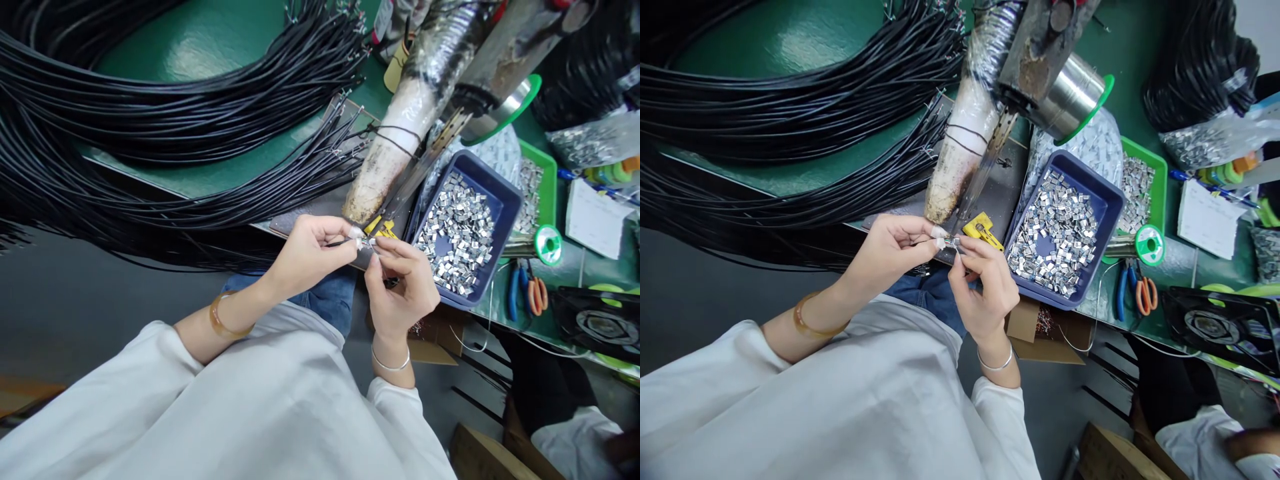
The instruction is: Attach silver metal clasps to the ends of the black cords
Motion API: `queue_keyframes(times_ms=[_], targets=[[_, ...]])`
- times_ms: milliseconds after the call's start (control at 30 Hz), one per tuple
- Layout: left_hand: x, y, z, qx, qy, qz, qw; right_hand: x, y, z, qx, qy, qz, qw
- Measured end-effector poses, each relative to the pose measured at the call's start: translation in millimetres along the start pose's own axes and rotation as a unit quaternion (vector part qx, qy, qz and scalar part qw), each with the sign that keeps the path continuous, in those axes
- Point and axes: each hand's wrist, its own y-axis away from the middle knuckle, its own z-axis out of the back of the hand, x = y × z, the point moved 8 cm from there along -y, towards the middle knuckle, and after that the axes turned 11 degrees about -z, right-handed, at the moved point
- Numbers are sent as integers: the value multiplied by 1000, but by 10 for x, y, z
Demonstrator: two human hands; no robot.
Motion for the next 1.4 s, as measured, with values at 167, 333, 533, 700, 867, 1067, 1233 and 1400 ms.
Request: queue_keyframes(times_ms=[167, 333, 533, 700, 867, 1067, 1233, 1400], targets=[[6, -1, -12, -6, 4, 7, 1000, 29, -19, 3, -12, 11, 11, 1000], [-12, -1, -10, -12, 0, 8, 1000, 54, -28, 10, -19, 10, 9, 1000], [4, -8, -8, -10, 6, 10, 1000, 39, -21, 14, -20, 1, 5, 1000], [11, -7, -14, -12, 13, 15, 1000, 22, -27, 0, -13, 11, 0, 1000], [-4, -6, 6, -12, -6, -2, 1000, 42, -29, 13, -21, -1, 6, 1000], [39, 9, -1, 3, -5, 7, 1000, -18, -6, -5, -4, -21, -5, 1000], [26, 13, -14, 9, -7, 1, 1000, -3, -15, -2, -5, 7, 9, 1000], [-21, 7, -27, 3, 1, -6, 1000, 33, -32, 9, -16, 19, 15, 1000]])
